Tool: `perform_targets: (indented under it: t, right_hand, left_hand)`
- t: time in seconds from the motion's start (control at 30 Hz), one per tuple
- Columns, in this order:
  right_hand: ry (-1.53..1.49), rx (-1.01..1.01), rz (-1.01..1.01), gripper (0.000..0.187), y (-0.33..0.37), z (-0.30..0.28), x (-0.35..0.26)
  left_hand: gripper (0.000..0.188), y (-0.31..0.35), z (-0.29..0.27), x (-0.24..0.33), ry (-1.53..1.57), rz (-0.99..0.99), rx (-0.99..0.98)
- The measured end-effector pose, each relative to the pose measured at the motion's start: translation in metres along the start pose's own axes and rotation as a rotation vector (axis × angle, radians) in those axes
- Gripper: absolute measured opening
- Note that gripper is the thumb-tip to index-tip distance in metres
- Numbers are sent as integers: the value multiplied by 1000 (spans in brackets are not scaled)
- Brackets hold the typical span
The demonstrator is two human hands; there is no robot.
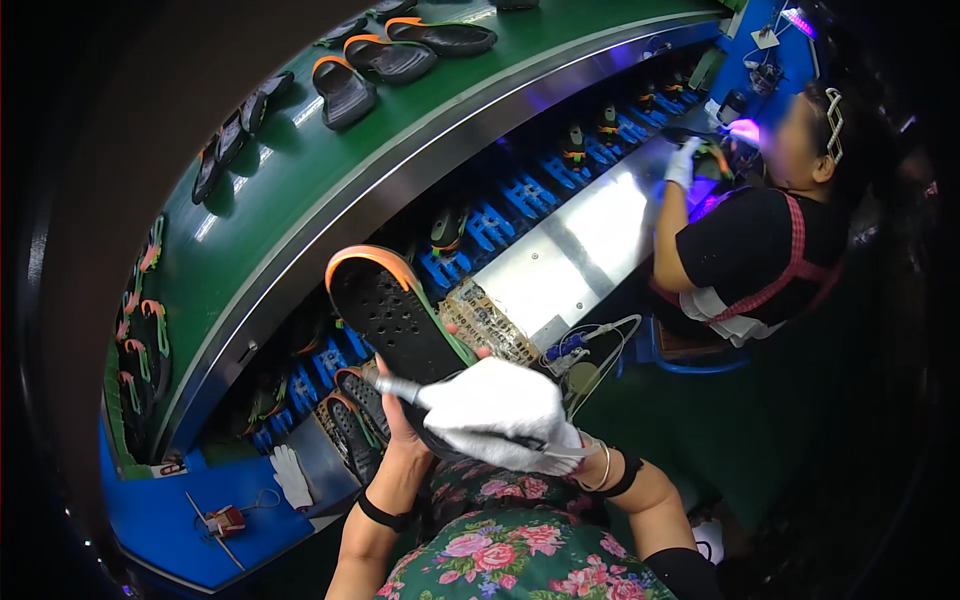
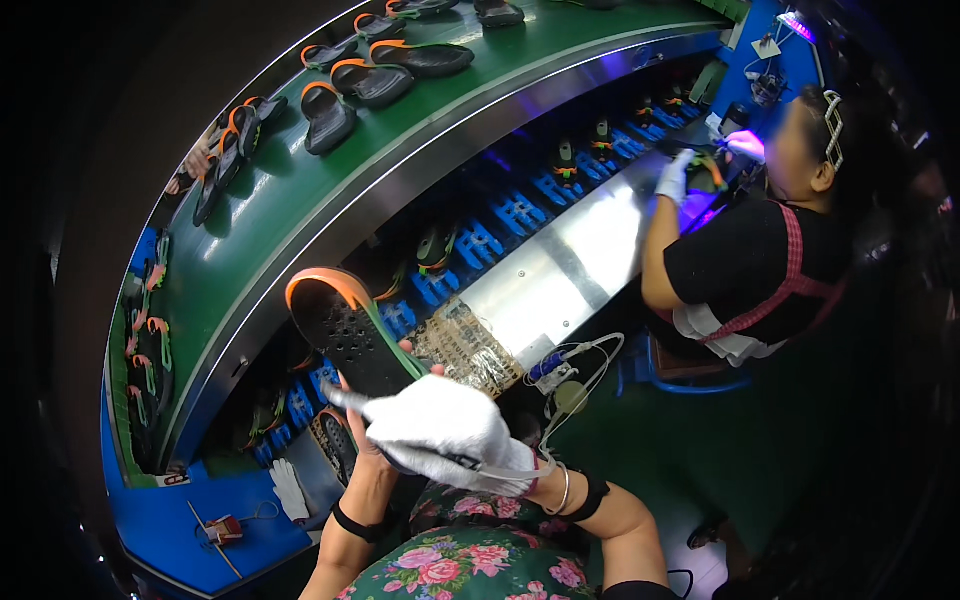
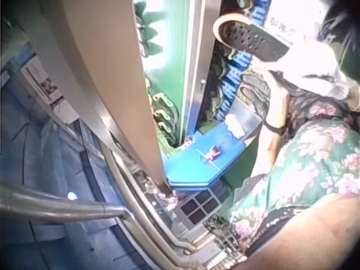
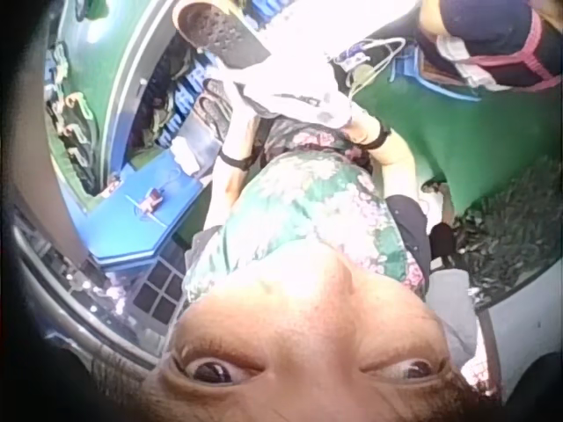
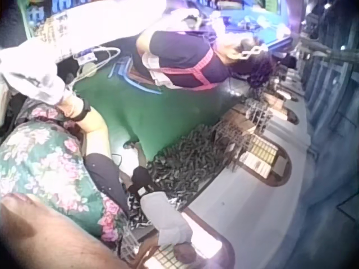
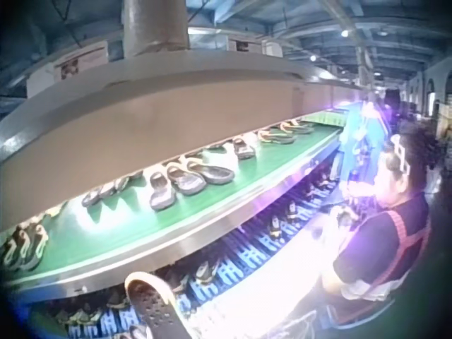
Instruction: Apply glue to the bottom surface of shoe soles using a brush.
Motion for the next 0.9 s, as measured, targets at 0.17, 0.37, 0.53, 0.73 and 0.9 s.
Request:
perform_targets:
  t: [0.17,0.37,0.53,0.73,0.9]
  right_hand:
    - [270,-5,-139,29,14,20,-5]
    - [83,23,-99,25,6,4,-13]
    - [315,-33,-177,36,8,28,-33]
    - [235,-23,-81,31,14,19,-23]
    - [-1,-180,-79,32,15,38,-26]
  left_hand:
    - [92,11,-17,11,-134,42,73]
    - [86,4,-2,26,-75,186,50]
    - [91,-8,17,14,29,-40,-221]
    - [94,0,10,17,132,47,-98]
    - [95,4,4,27,164,57,-138]
Point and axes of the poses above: each hand's wrist, its own y-axis away from the middle knuckle, its own z-axis out of the palm, x = y × z, the point moved 9 cm from there along -y, towards the middle knuckle, and after that the axes turned 9 degrees about -x, right-handed, at the moved point
